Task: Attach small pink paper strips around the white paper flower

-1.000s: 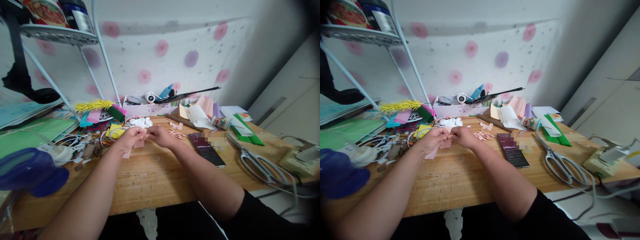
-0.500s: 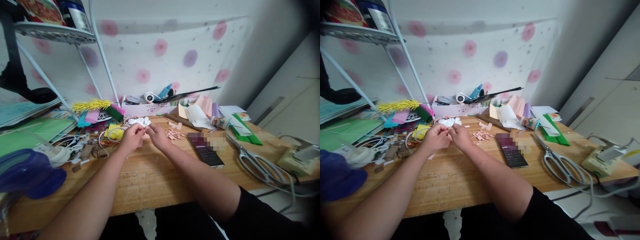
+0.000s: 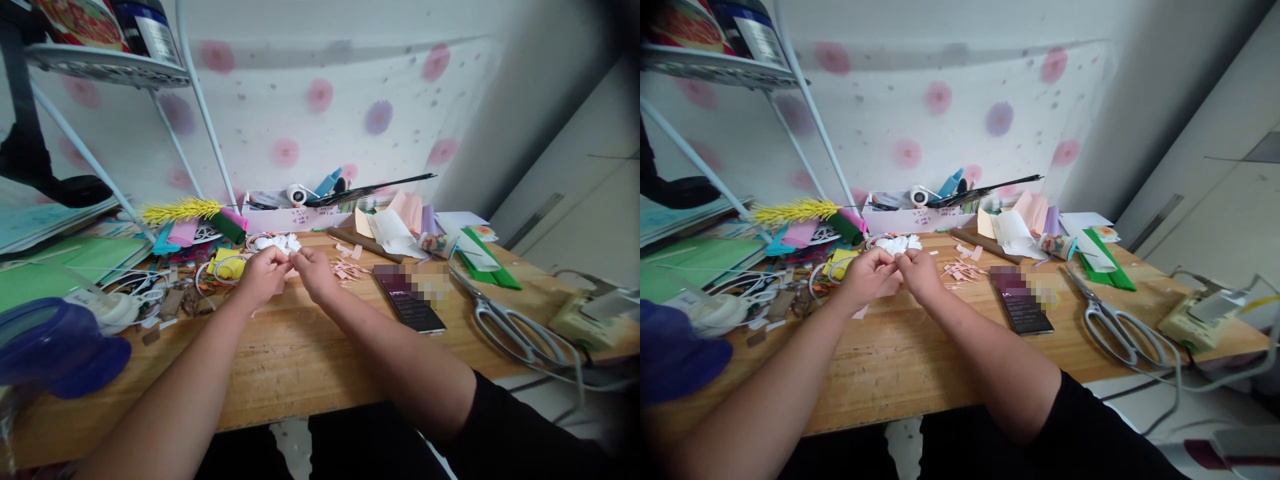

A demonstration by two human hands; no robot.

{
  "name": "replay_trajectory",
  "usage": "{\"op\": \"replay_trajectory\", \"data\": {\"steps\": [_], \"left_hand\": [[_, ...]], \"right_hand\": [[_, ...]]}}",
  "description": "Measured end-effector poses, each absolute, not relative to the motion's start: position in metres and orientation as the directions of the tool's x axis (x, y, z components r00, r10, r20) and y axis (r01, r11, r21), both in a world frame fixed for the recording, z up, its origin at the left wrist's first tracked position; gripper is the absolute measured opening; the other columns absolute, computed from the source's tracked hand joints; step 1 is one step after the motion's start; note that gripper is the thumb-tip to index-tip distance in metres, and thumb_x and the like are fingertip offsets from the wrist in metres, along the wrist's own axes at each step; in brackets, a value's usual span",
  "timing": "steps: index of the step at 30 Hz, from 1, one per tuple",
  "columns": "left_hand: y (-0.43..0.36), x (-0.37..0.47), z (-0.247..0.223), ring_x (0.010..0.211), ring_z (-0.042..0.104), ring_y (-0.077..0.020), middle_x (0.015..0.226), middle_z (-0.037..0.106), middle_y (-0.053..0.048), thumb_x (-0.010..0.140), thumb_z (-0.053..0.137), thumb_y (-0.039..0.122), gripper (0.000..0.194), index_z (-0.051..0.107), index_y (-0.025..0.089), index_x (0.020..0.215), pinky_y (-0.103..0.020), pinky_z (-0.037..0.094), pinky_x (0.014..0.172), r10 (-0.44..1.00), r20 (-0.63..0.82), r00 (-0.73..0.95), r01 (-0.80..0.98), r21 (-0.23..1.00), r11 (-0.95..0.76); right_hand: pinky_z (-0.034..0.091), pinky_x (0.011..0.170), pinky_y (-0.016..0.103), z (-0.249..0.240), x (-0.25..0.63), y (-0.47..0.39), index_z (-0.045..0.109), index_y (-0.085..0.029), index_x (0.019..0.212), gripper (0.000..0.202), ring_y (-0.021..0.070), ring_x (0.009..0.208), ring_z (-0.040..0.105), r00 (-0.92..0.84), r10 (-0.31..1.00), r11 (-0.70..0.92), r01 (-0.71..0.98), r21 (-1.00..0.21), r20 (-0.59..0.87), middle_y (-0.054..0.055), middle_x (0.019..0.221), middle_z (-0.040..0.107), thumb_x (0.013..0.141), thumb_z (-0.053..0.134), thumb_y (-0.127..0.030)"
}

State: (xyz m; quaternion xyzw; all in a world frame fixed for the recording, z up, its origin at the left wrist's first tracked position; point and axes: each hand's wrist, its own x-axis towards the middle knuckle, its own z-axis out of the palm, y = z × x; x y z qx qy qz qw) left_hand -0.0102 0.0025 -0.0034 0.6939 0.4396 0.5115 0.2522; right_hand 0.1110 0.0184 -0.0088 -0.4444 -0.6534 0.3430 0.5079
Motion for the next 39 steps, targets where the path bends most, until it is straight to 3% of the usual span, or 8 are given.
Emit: {"op": "replay_trajectory", "data": {"steps": [4, 9, 11, 19, 24, 29, 34, 39], "left_hand": [[0.002, -0.011, -0.004, 0.063, 0.048, -0.0119, 0.064, 0.054, 0.000, 0.069, 0.055, 0.033, 0.016, 0.054, 0.018, 0.065, -0.024, 0.035, 0.059, 0.791, 0.609, 0.060, 0.545, 0.644, -0.538], [0.002, -0.005, -0.010, 0.051, 0.045, -0.0094, 0.058, 0.050, 0.002, 0.073, 0.051, 0.033, 0.017, 0.047, 0.019, 0.066, -0.021, 0.033, 0.048, 0.911, 0.394, 0.126, 0.253, 0.875, -0.413], [0.001, -0.004, -0.010, 0.047, 0.043, -0.0081, 0.055, 0.047, 0.003, 0.071, 0.054, 0.032, 0.018, 0.044, 0.019, 0.065, -0.020, 0.031, 0.045, 0.921, 0.366, 0.136, 0.171, 0.907, -0.385], [0.002, -0.010, -0.002, 0.055, 0.044, -0.0096, 0.058, 0.048, 0.002, 0.067, 0.058, 0.032, 0.019, 0.048, 0.017, 0.060, -0.021, 0.033, 0.051, 0.882, 0.457, 0.116, 0.396, 0.793, -0.463], [0.003, -0.010, -0.008, 0.055, 0.046, -0.0101, 0.060, 0.049, 0.002, 0.071, 0.053, 0.034, 0.018, 0.051, 0.017, 0.065, -0.022, 0.034, 0.051, 0.921, 0.334, 0.199, 0.273, 0.884, -0.380], [0.003, -0.009, -0.006, 0.069, 0.047, -0.0121, 0.070, 0.049, 0.000, 0.069, 0.055, 0.030, 0.016, 0.056, 0.016, 0.061, -0.023, 0.037, 0.062, 0.898, 0.394, 0.193, 0.290, 0.852, -0.436], [0.008, -0.013, -0.010, 0.059, 0.046, -0.0078, 0.064, 0.050, 0.002, 0.068, 0.058, 0.025, 0.010, 0.056, 0.016, 0.070, -0.022, 0.038, 0.059, 0.951, 0.289, 0.108, -0.073, 0.957, -0.282], [0.008, -0.013, -0.009, 0.064, 0.052, -0.0084, 0.067, 0.055, 0.000, 0.063, 0.063, 0.021, 0.014, 0.055, 0.014, 0.072, -0.023, 0.041, 0.065, 0.974, 0.213, 0.078, -0.272, 0.944, -0.185]], "right_hand": [[0.024, 0.045, 0.020, -0.012, 0.109, 0.018, 0.035, -0.017, 0.050, 0.031, 0.0065, 0.045, 0.029, -0.069, 0.942, 0.335, 0.189, -0.923, 0.328, -0.006, 0.046, 0.030, 0.072, 0.041, -0.038], [0.024, 0.047, 0.020, -0.005, 0.115, 0.017, 0.036, -0.017, 0.048, 0.034, 0.0066, 0.047, 0.032, -0.086, 0.882, 0.466, 0.314, -0.827, 0.464, -0.005, 0.046, 0.033, 0.074, 0.040, -0.039], [0.023, 0.047, 0.020, -0.003, 0.117, 0.015, 0.034, -0.017, 0.047, 0.035, 0.0064, 0.047, 0.032, -0.093, 0.869, 0.487, 0.336, -0.806, 0.486, -0.005, 0.046, 0.031, 0.074, 0.040, -0.038], [0.022, 0.044, 0.020, -0.010, 0.110, 0.018, 0.033, -0.018, 0.048, 0.033, 0.0057, 0.044, 0.027, -0.083, 0.936, 0.351, 0.191, -0.917, 0.341, -0.006, 0.045, 0.027, 0.071, 0.043, -0.038], [0.024, 0.045, 0.020, -0.015, 0.113, 0.024, 0.036, -0.017, 0.047, 0.034, 0.0060, 0.045, 0.030, -0.098, 0.930, 0.368, 0.266, -0.891, 0.355, -0.006, 0.045, 0.031, 0.071, 0.043, -0.041], [0.027, 0.047, 0.020, -0.012, 0.120, 0.028, 0.041, -0.016, 0.048, 0.038, 0.0066, 0.048, 0.035, -0.171, 0.930, 0.360, 0.232, -0.904, 0.326, -0.004, 0.047, 0.038, 0.072, 0.042, -0.046], [0.032, 0.046, 0.020, -0.008, 0.127, 0.031, 0.049, -0.015, 0.060, 0.037, 0.0069, 0.046, 0.040, -0.172, 0.955, 0.248, 0.025, -0.968, 0.240, -0.003, 0.052, 0.044, 0.072, 0.042, -0.050], [0.037, 0.052, 0.021, -0.007, 0.127, 0.030, 0.051, -0.016, 0.068, 0.019, 0.0060, 0.051, 0.042, -0.203, 0.939, 0.259, -0.115, -0.959, 0.278, -0.003, 0.061, 0.048, 0.066, 0.053, -0.034]]}}
